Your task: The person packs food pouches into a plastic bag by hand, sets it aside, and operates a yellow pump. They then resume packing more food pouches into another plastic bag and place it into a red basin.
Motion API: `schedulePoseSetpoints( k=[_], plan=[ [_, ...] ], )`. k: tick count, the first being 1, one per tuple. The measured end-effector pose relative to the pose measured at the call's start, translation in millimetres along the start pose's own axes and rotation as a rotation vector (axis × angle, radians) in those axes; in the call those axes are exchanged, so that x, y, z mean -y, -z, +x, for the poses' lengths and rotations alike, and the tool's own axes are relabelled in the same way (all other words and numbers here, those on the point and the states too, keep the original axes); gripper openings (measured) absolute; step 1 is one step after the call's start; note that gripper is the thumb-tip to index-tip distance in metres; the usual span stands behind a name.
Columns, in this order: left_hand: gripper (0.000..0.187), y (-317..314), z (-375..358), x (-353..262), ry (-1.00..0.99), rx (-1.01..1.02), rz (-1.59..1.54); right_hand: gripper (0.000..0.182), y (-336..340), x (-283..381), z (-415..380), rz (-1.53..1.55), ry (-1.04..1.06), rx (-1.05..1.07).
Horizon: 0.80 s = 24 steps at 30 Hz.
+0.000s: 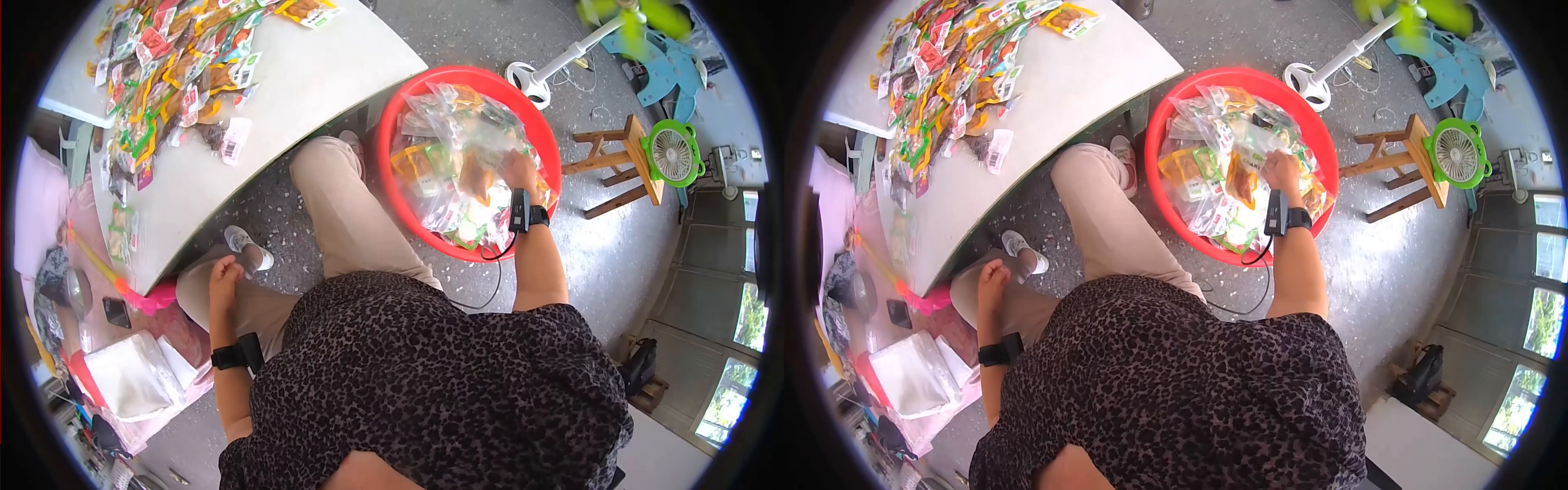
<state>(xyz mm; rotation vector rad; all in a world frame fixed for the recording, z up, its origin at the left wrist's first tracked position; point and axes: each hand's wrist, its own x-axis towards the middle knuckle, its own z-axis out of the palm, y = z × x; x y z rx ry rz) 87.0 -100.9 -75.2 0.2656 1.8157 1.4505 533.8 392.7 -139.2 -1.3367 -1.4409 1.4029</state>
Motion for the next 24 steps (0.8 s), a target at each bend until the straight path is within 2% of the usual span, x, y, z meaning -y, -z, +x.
schedulePoseSetpoints(
  k=[1,3,4,6,8,9,12,15,18,21,23,24],
  plan=[
    [0.023,-1.3,0.4,-0.1,-0.004,0.000,-0.004,0.021,7.0,-13.3,23.9,-0.342,0.195,-0.054],
    [0.023,-5.3,1.6,-0.9,0.007,-0.002,0.001,0.025,28.2,-21.2,75.1,-0.686,0.359,-0.201],
    [0.023,-6.1,1.5,-1.9,0.024,-0.006,0.012,0.028,38.3,-18.5,101.1,-0.683,0.328,-0.290],
    [0.023,-6.3,1.7,-3.9,0.040,-0.009,0.031,0.028,33.8,10.1,104.7,-0.851,0.202,-0.356],
    [0.022,-6.4,1.9,-5.0,0.039,0.000,0.044,0.025,9.9,104.5,56.0,-1.193,0.007,-0.308],
    [0.023,-7.2,1.3,-5.9,0.041,-0.004,0.046,0.024,11.9,107.4,53.6,-1.279,-0.017,-0.342],
    [0.023,-10.5,-1.7,-9.5,0.041,-0.020,0.063,0.025,40.2,53.1,80.9,-1.385,-0.003,-0.487],
    [0.025,-14.9,-6.1,-14.5,0.038,-0.040,0.098,0.025,39.1,20.7,76.2,-1.262,0.036,-0.410],
    [0.025,-21.7,-10.1,-24.5,0.057,-0.038,0.099,0.020,10.3,14.4,60.7,-1.185,0.123,-0.327],
    [0.024,-16.9,-9.0,-18.4,0.047,0.000,0.076,0.015,-37.3,41.6,35.1,-1.101,0.478,-0.347],
    [0.024,-2.1,-0.5,-0.4,0.004,-0.005,0.075,0.011,-77.2,87.9,11.3,-1.031,0.639,-0.179],
    [0.023,-3.5,-3.9,-7.2,0.000,-0.027,0.056,0.008,-93.1,90.5,17.8,-0.407,0.440,0.075]
  ],
)
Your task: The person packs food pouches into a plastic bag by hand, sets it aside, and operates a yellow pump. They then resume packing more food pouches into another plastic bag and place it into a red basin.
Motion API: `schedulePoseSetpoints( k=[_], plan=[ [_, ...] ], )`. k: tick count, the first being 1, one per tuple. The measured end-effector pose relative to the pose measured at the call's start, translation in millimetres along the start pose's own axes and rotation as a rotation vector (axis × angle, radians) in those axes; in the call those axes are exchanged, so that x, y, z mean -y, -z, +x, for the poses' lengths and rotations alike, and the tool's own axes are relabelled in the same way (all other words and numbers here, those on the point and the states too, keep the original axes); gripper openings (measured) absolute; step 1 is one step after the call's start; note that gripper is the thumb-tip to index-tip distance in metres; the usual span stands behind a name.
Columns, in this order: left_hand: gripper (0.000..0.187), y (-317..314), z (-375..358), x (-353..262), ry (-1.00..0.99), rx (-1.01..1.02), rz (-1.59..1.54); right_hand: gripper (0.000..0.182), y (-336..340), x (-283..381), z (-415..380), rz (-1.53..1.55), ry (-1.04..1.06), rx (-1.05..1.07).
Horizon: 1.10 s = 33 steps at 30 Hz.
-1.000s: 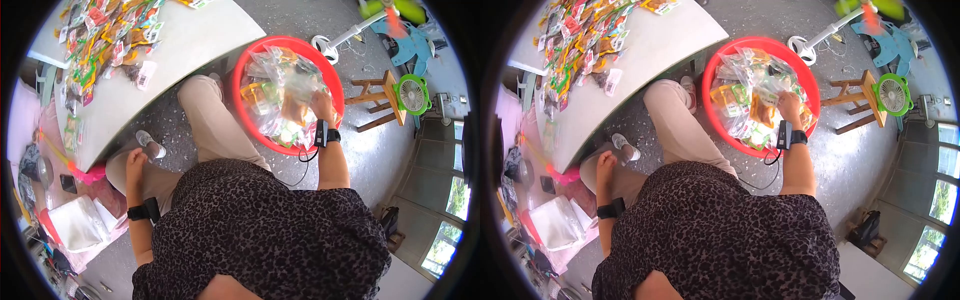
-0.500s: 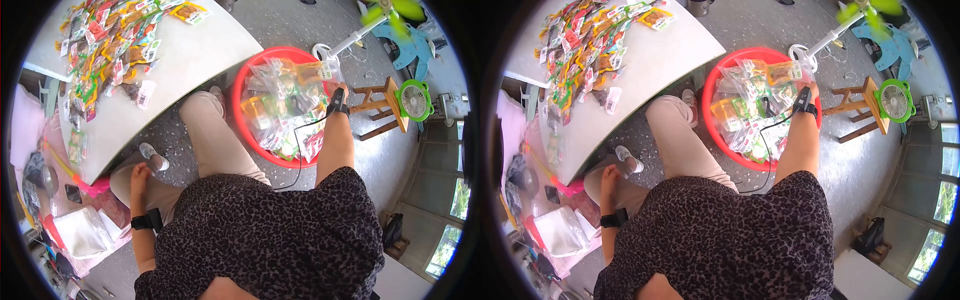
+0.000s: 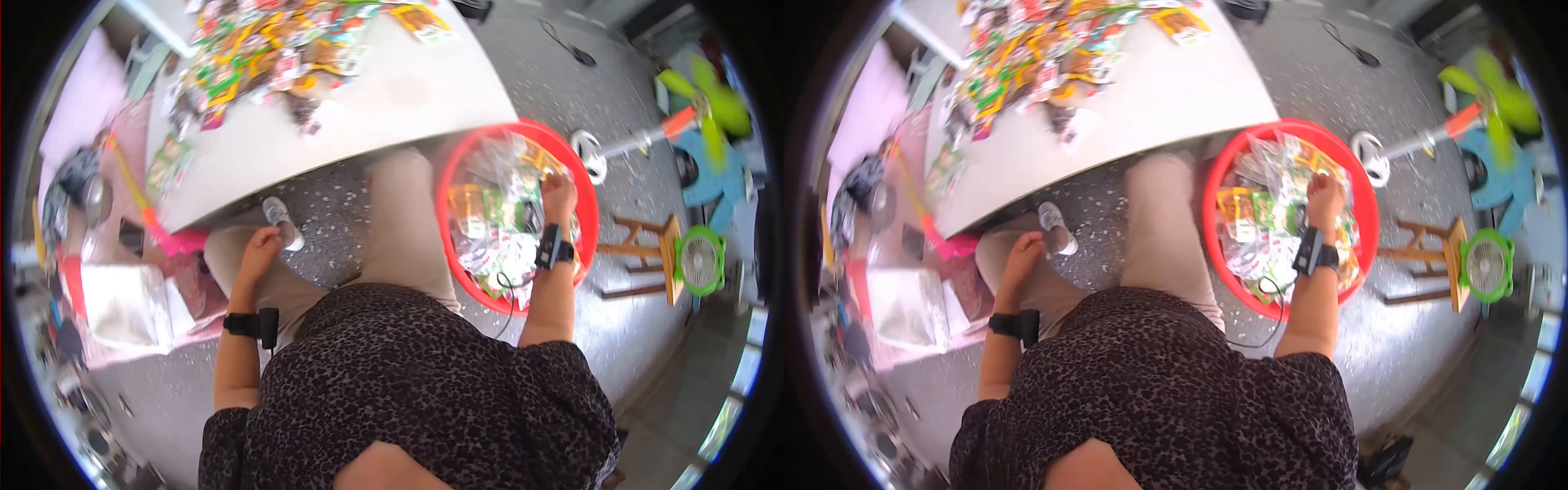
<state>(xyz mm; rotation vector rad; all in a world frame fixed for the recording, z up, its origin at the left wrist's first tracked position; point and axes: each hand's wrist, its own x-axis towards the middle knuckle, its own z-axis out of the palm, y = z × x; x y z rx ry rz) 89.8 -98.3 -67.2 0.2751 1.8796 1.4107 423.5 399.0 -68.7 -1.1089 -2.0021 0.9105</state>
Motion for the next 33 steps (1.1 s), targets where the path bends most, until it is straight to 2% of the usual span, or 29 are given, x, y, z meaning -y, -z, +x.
schedulePoseSetpoints(
  k=[1,3,6,7,8,10,13,14,15,16,18,19,20,21,22,24,27,30,33],
  plan=[
    [0.023,-5.0,-3.3,-8.2,-0.002,-0.029,-0.019,0.007,-13.3,5.8,9.1,0.654,-0.202,0.011],
    [0.021,1.2,-2.5,-8.6,-0.103,-0.036,-0.033,0.007,-39.5,88.1,8.0,0.908,-0.317,-0.037],
    [0.020,14.8,-12.6,-34.1,-0.198,-0.150,-0.047,0.008,-86.0,155.1,-0.4,0.904,-0.212,0.060],
    [0.020,23.4,-17.9,-43.4,-0.228,-0.196,-0.075,0.008,-101.4,173.3,-6.2,0.837,-0.176,0.108],
    [0.021,36.5,-21.0,-47.6,-0.341,-0.265,-0.016,0.008,-115.0,190.2,-13.2,0.767,-0.136,0.147],
    [0.022,66.3,-32.2,-55.7,-0.363,-0.412,-0.050,0.008,-139.5,220.6,-30.3,0.706,-0.114,0.245],
    [0.019,122.7,-47.5,-55.8,-0.433,-0.742,0.182,0.009,-169.0,239.1,-53.3,0.672,-0.044,0.374],
    [0.017,136.1,-58.8,-64.5,-0.400,-0.891,0.293,0.009,-178.1,238.8,-60.1,0.671,-0.013,0.418],
    [0.016,156.4,-66.1,-63.9,-0.487,-1.065,0.557,0.010,-184.7,241.2,-69.1,0.670,0.003,0.442],
    [0.017,179.3,-70.7,-59.9,-0.513,-1.145,0.579,0.010,-190.5,237.5,-74.2,0.644,0.036,0.468],
    [0.022,232.2,-85.1,-33.5,-0.436,-1.402,0.950,0.010,-200.7,227.8,-83.1,0.589,0.101,0.512],
    [0.025,251.6,-94.0,-23.4,-0.285,-1.461,1.024,0.009,-202.2,225.5,-85.9,0.571,0.135,0.527],
    [0.030,270.3,-101.9,-10.7,-0.163,-1.482,1.037,0.009,-203.0,223.8,-88.2,0.558,0.131,0.527],
    [0.036,284.1,-108.3,1.5,0.055,-1.453,0.999,0.009,-203.0,222.1,-90.0,0.545,0.126,0.524],
    [0.040,295.6,-114.0,12.0,0.252,-1.337,0.971,0.008,-202.1,220.2,-91.7,0.529,0.120,0.521],
    [0.038,311.6,-119.3,33.2,0.324,-1.115,0.744,0.010,-200.9,216.3,-94.4,0.526,0.097,0.537],
    [0.034,309.1,-127.7,22.6,0.359,-0.940,0.741,0.010,-200.0,213.7,-95.8,0.514,0.106,0.551],
    [0.030,307.7,-126.8,20.7,0.355,-0.945,0.828,0.010,-200.4,216.2,-98.9,0.532,0.097,0.566],
    [0.027,297.9,-125.5,11.1,0.340,-1.124,0.890,0.010,-200.4,221.4,-100.7,0.532,0.098,0.568]
  ],
)
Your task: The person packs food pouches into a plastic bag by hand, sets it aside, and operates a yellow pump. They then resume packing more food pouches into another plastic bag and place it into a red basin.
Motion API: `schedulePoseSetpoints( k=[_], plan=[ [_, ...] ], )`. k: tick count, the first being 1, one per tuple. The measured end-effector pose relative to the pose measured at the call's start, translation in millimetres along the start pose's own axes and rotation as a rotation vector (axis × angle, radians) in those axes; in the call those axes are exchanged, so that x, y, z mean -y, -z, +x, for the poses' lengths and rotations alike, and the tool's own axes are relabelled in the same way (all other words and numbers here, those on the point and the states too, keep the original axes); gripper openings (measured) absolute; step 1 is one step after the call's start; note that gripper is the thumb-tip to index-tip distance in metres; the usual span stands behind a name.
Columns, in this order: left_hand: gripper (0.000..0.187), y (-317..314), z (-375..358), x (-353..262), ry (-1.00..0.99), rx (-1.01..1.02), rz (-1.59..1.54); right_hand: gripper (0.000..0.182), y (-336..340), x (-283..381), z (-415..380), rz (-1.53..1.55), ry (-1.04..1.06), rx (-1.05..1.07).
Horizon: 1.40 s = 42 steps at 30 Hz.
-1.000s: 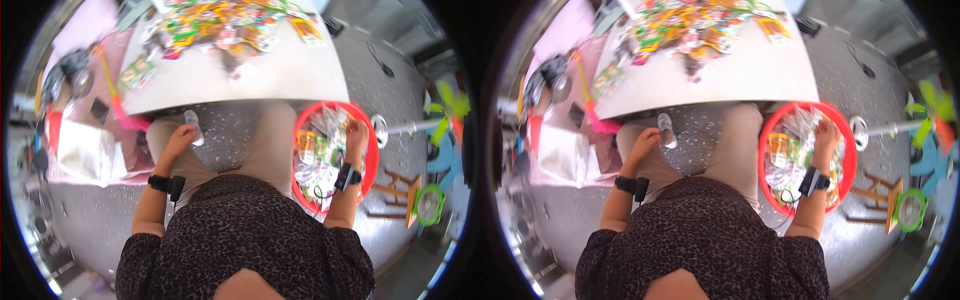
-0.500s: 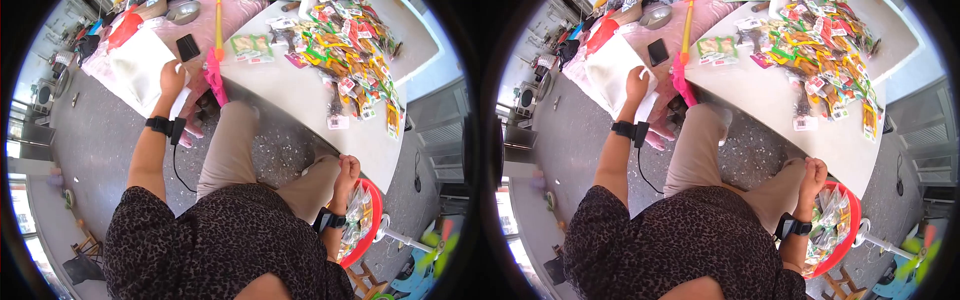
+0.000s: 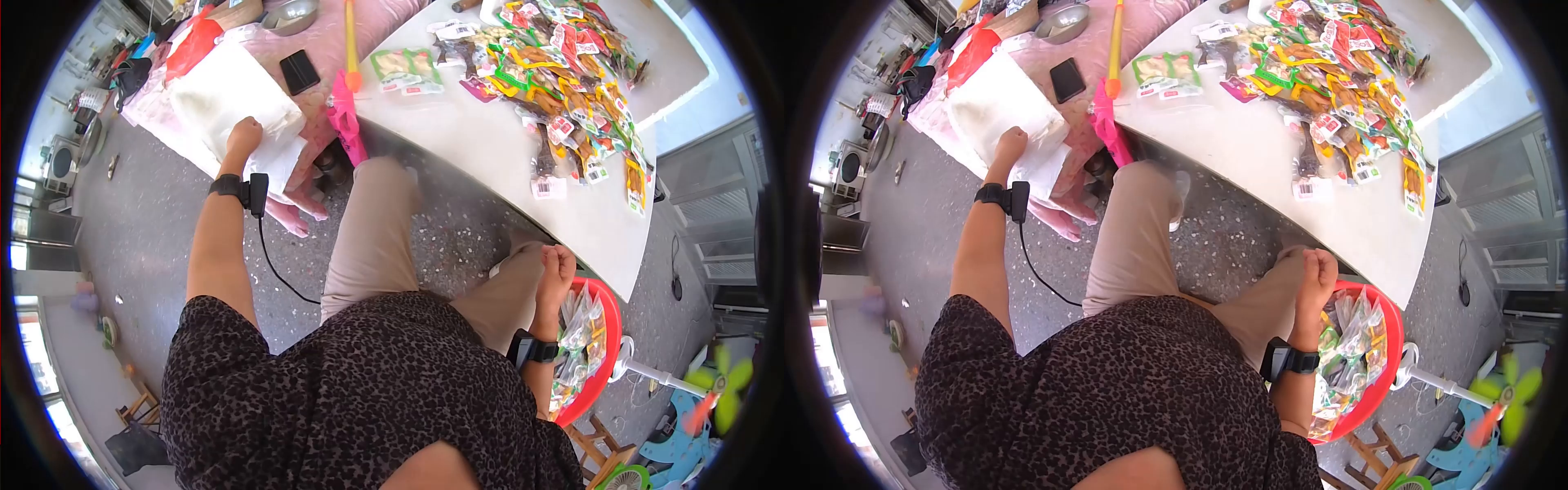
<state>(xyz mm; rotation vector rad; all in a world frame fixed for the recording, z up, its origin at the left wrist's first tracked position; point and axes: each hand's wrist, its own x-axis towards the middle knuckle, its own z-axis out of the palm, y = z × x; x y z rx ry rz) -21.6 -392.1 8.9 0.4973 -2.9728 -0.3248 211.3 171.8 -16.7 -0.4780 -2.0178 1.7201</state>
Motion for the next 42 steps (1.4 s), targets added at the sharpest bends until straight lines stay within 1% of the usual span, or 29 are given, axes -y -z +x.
schedulePoseSetpoints(
  k=[3,6,9,10,11,13,15,16,17,19,20,23,24,26,27,29,30,32,33,35,36,39,41,42],
  plan=[
    [0.027,15.6,-12.2,-15.5,0.043,-0.015,-0.093,0.010,-3.8,2.9,-1.6,-0.004,0.025,-0.013],
    [0.026,20.0,-17.6,-17.6,-0.052,-0.105,-0.244,0.010,-5.2,1.2,-0.9,-0.039,0.062,0.002],
    [0.022,43.8,-46.5,-50.1,0.042,0.120,-0.814,0.009,-13.8,7.0,-2.1,-0.003,0.073,0.021],
    [0.015,47.5,-55.7,-59.5,0.013,0.211,-1.033,0.009,-19.7,11.6,-3.2,0.023,0.071,0.023],
    [0.013,51.8,-70.4,-75.1,-0.035,0.255,-1.110,0.010,-25.0,16.5,-4.0,0.039,0.045,0.089],
    [0.011,54.9,-97.7,-106.9,-0.042,0.366,-1.217,0.011,-37.6,26.2,-3.9,0.066,-0.005,0.210],
    [0.011,50.5,-126.0,-137.0,-0.079,0.438,-1.247,0.013,-56.5,26.8,-3.0,0.064,0.146,0.312],
    [0.011,43.1,-138.2,-148.7,-0.132,0.478,-1.214,0.016,-66.7,37.5,-4.2,0.054,0.113,0.385],
    [0.010,41.5,-155.5,-166.2,-0.243,0.405,-1.168,0.018,-77.2,52.0,-6.5,0.046,0.077,0.457],
    [0.014,23.6,-182.6,-189.1,-0.410,0.312,-1.037,0.019,-100.4,70.0,-15.7,0.249,-0.092,0.515],
    [0.015,21.7,-197.7,-200.4,-0.450,0.329,-0.985,0.019,-109.5,72.8,-18.3,0.240,-0.111,0.542],
    [0.014,7.3,-231.0,-223.2,-0.581,0.366,-0.975,0.017,-124.2,88.4,-28.8,0.222,-0.113,0.615],
    [0.014,3.1,-237.3,-226.0,-0.588,0.382,-0.979,0.016,-125.3,92.5,-31.4,0.219,-0.106,0.642],
    [0.015,-4.1,-244.6,-228.9,-0.597,0.411,-0.981,0.013,-124.5,88.1,-34.8,0.183,-0.161,0.573],
    [0.015,-5.8,-244.5,-228.9,-0.501,0.500,-1.066,0.012,-123.8,84.9,-35.9,0.167,-0.189,0.542],
    [0.015,-6.0,-241.2,-227.3,-0.295,0.675,-1.219,0.012,-119.8,80.5,-36.1,0.303,-0.248,0.480],
    [0.014,-3.6,-239.6,-227.6,-0.265,0.664,-1.235,0.012,-117.4,78.4,-36.1,0.372,-0.278,0.448],
    [0.012,4.1,-236.7,-229.8,-0.207,0.642,-1.267,0.012,-112.4,75.1,-30.9,0.394,-0.255,0.462],
    [0.011,4.0,-235.9,-230.6,-0.353,0.537,-1.174,0.012,-111.3,74.9,-28.3,0.405,-0.242,0.470],
    [0.013,5.7,-235.9,-231.3,-0.632,0.319,-0.976,0.012,-111.8,77.8,-25.3,0.199,-0.018,0.425],
    [0.015,9.2,-241.2,-233.0,-0.703,0.288,-0.945,0.013,-112.2,80.0,-24.3,0.094,0.092,0.401],
    [0.024,21.6,-259.5,-245.9,-0.902,0.182,-0.836,0.013,-115.7,90.0,-25.1,0.157,0.077,0.417],
    [0.030,16.5,-261.0,-248.3,-1.013,0.102,-0.743,0.013,-114.8,97.4,-23.2,0.109,0.152,0.440],
    [0.028,18.4,-260.4,-248.7,-0.980,0.151,-0.760,0.013,-114.3,99.0,-22.1,0.085,0.187,0.452]
  ],
)
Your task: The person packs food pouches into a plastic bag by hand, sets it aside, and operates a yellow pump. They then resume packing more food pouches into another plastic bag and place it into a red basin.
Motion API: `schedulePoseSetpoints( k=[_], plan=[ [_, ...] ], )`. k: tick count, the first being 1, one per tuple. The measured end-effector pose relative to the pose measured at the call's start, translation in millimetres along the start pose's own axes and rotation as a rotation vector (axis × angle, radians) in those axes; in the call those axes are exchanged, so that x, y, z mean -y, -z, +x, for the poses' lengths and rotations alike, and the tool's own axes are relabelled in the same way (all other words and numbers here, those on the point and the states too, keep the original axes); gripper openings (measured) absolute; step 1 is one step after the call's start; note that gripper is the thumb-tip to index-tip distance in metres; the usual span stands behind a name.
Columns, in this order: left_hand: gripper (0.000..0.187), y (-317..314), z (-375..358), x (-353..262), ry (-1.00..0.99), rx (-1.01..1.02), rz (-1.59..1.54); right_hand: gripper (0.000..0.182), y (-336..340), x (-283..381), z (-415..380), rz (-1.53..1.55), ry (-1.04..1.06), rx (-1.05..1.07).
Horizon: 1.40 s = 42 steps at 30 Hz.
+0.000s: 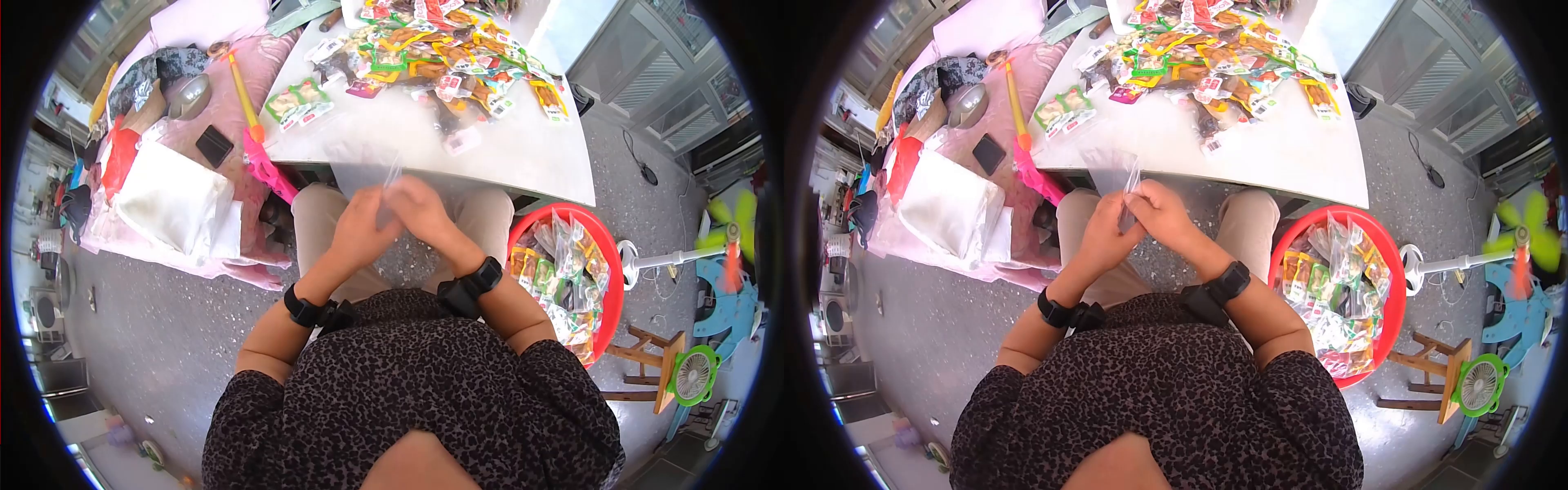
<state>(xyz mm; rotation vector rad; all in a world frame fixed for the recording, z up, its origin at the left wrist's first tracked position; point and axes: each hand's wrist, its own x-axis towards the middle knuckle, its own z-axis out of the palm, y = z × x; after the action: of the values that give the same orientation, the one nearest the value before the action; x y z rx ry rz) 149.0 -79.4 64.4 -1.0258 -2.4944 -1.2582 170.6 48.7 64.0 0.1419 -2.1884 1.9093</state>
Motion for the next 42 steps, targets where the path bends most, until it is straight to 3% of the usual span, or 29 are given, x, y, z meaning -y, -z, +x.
schedulePoseSetpoints(
  k=[2,5,8,11,15,16,19,25,28,31,34,38,42],
  plan=[
    [0.023,5.4,4.3,-1.8,0.085,0.037,-0.068,0.013,5.0,-1.5,4.0,0.046,-0.013,0.034],
    [0.013,10.9,12.6,5.4,0.379,0.190,-0.739,0.012,17.5,-3.7,9.6,-0.008,-0.036,0.037],
    [0.006,10.7,21.3,17.6,0.353,0.145,-0.544,0.010,28.3,-1.3,16.6,-0.033,-0.058,-0.007],
    [0.006,17.9,37.7,16.8,0.272,-0.091,-0.404,0.009,36.4,-2.0,30.2,0.048,0.011,-0.127],
    [0.013,36.9,68.5,5.8,-0.343,-0.386,0.226,0.010,41.1,-1.4,54.9,-0.025,0.133,-0.233],
    [0.018,39.1,74.1,5.1,-0.402,-0.399,0.318,0.010,40.4,-4.2,62.1,-0.003,0.115,-0.214],
    [0.018,36.3,86.1,4.6,-0.405,-0.337,0.491,0.010,34.2,-17.9,84.3,0.086,0.059,-0.150],
    [0.017,5.7,94.4,42.4,-0.118,-0.114,0.456,0.011,25.9,-63.3,107.3,0.193,-0.059,-0.030],
    [0.016,-6.3,101.9,60.1,-0.052,-0.151,0.267,0.012,32.5,-71.4,115.2,0.229,-0.079,0.008],
    [0.016,-11.2,108.9,61.0,0.282,0.040,-0.107,0.014,48.0,-60.1,124.7,0.312,-0.081,0.028],
    [0.018,-22.6,113.7,68.4,0.377,0.058,-0.327,0.014,57.8,-63.1,132.4,0.271,-0.031,0.030],
    [0.021,-14.7,138.7,67.1,0.259,-0.125,-0.357,0.014,57.2,-78.6,130.4,0.147,-0.043,0.082],
    [0.023,-13.9,188.5,56.6,0.080,0.135,0.024,0.013,52.9,-95.2,136.5,0.068,0.066,0.111]
  ],
)
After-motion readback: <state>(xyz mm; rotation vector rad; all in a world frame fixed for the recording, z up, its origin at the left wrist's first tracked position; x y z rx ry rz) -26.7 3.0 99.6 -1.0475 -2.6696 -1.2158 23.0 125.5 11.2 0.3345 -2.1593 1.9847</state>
